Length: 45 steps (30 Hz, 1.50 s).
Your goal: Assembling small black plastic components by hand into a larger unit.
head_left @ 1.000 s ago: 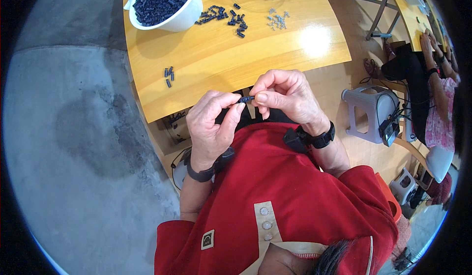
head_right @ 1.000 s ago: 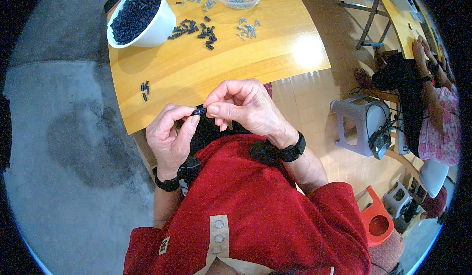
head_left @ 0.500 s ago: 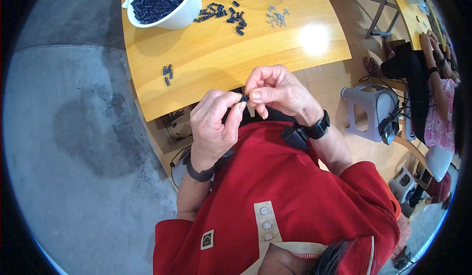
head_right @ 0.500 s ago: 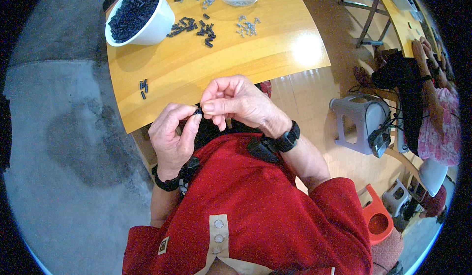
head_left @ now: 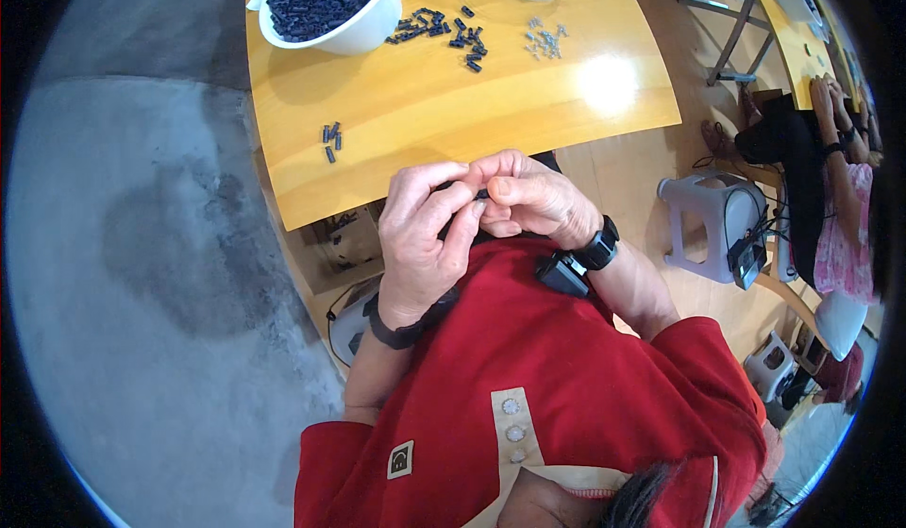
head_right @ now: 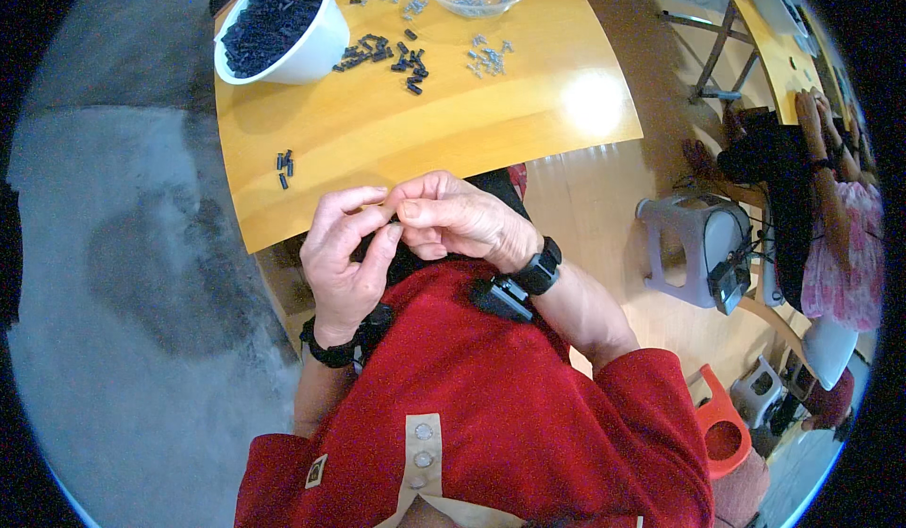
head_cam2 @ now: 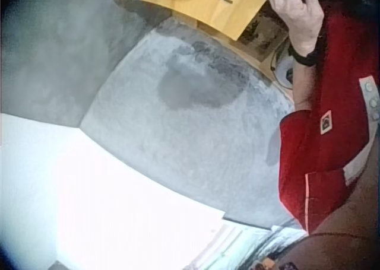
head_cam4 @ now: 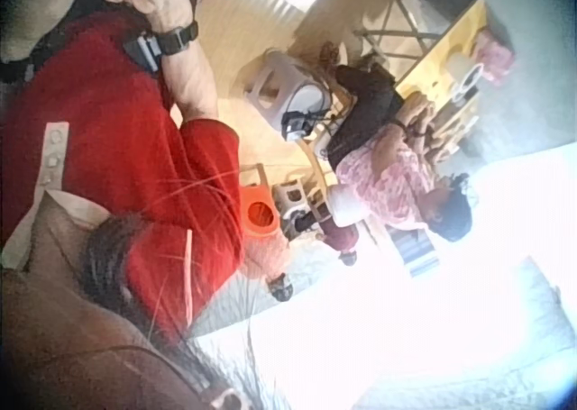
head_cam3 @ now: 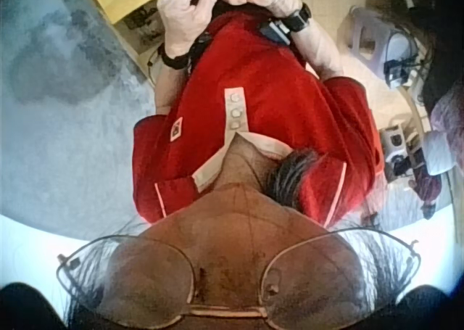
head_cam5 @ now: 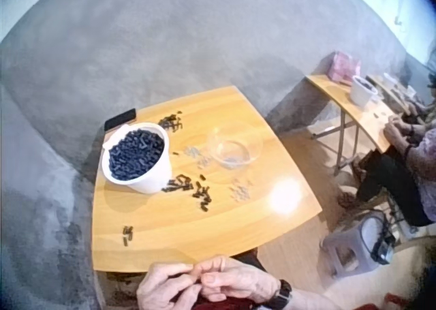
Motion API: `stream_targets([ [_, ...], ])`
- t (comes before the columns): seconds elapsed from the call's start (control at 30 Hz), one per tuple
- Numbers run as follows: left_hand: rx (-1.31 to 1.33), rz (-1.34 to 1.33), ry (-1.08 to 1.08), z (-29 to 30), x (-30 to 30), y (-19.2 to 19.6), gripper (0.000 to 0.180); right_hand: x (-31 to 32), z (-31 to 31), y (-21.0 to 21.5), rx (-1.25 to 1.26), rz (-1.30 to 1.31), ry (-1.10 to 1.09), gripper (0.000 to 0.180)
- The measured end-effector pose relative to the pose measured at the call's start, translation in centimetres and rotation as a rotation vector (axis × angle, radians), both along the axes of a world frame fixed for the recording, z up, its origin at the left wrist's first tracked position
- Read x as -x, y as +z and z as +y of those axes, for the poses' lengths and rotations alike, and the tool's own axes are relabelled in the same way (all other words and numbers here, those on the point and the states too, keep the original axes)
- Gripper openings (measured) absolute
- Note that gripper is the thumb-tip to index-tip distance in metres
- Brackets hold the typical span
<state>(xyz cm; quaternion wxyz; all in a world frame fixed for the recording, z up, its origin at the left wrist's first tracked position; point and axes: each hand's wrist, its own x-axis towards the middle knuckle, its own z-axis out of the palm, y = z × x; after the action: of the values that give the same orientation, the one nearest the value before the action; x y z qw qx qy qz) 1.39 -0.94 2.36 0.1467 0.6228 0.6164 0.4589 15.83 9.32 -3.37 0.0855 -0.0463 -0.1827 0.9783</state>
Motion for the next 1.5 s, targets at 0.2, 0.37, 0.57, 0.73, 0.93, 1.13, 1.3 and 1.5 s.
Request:
stream_targets([
  [0.2, -0.018, 0.114, 0.072, 0.0, 0.1, -0.2, 0.027, 0.1, -0.1, 0.9, -0.045, -0.134, -0.008, 0.023],
  [0.37, -0.050, 0.000, -0.046, 0.3, 0.5, -0.7, 0.022, 0.4, 0.0, 0.0, 0.002, -0.042, 0.041, 0.023],
  [0.57, -0.070, -0.030, -0.092, 0.7, 0.7, -1.1, 0.020, 0.5, -0.1, -0.1, 0.024, -0.073, 0.063, 0.025],
  [0.73, -0.083, -0.054, -0.080, 0.2, 0.9, -2.2, 0.019, 1.2, -0.6, -1.5, 0.122, -0.031, 0.077, 0.021],
  [0.93, -0.075, -0.124, -0.039, -0.3, 1.3, -2.9, 0.020, 1.9, -0.8, -1.6, 0.138, -0.046, 0.087, 0.018],
  [1.13, 0.058, -0.131, 0.365, -2.2, 4.1, -3.7, 0.012, 2.4, -0.1, 1.1, -0.162, -0.398, 0.015, 0.021],
  [1.3, 0.085, 0.017, 0.781, -2.5, 10.1, -6.2, 0.011, 1.8, 1.3, 0.0, -0.434, -0.592, -0.231, 0.018],
  [1.5, 0.145, 0.349, 0.822, -1.5, 13.0, -8.6, 0.014, 1.4, 2.8, 0.3, -0.586, -0.743, -0.374, 0.018],
])
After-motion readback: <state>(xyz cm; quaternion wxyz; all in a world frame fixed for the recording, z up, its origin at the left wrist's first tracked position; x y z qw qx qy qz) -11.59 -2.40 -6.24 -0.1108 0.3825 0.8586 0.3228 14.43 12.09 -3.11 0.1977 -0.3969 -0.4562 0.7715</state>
